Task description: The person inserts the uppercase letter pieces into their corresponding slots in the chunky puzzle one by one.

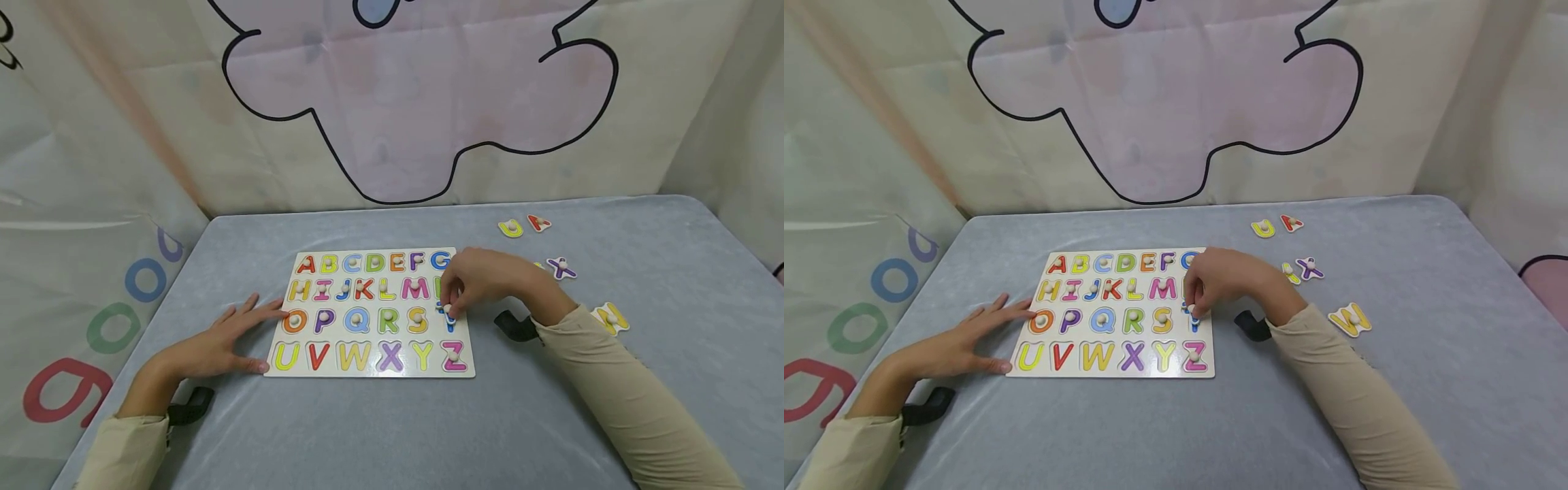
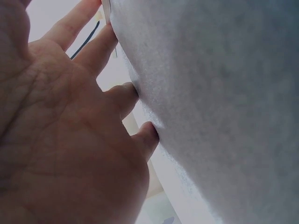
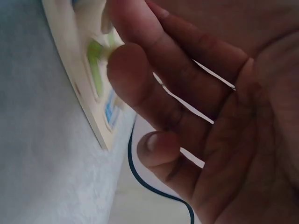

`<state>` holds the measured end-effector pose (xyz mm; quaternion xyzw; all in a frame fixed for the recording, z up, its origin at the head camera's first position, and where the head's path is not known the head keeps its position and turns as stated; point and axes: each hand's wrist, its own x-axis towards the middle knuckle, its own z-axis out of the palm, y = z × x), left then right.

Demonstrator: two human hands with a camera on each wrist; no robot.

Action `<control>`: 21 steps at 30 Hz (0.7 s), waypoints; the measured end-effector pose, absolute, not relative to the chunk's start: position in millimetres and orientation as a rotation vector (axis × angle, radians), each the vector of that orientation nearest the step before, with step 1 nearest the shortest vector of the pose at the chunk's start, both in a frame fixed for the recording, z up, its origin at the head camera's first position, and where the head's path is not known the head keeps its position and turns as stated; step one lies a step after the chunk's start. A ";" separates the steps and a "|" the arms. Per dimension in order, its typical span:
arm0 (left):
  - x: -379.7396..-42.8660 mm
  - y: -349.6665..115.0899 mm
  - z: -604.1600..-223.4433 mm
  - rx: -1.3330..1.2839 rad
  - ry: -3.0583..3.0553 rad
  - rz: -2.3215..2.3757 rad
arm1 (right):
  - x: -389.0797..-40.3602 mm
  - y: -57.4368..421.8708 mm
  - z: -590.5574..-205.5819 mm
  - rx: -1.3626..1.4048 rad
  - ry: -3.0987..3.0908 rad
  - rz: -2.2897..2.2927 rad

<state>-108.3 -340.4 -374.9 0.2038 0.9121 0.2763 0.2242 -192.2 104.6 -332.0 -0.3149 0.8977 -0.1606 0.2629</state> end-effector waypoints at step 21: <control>-107.3 -339.6 -374.7 0.578 2.533 0.765 | -186.2 99.7 -334.5 -0.889 2.381 -0.382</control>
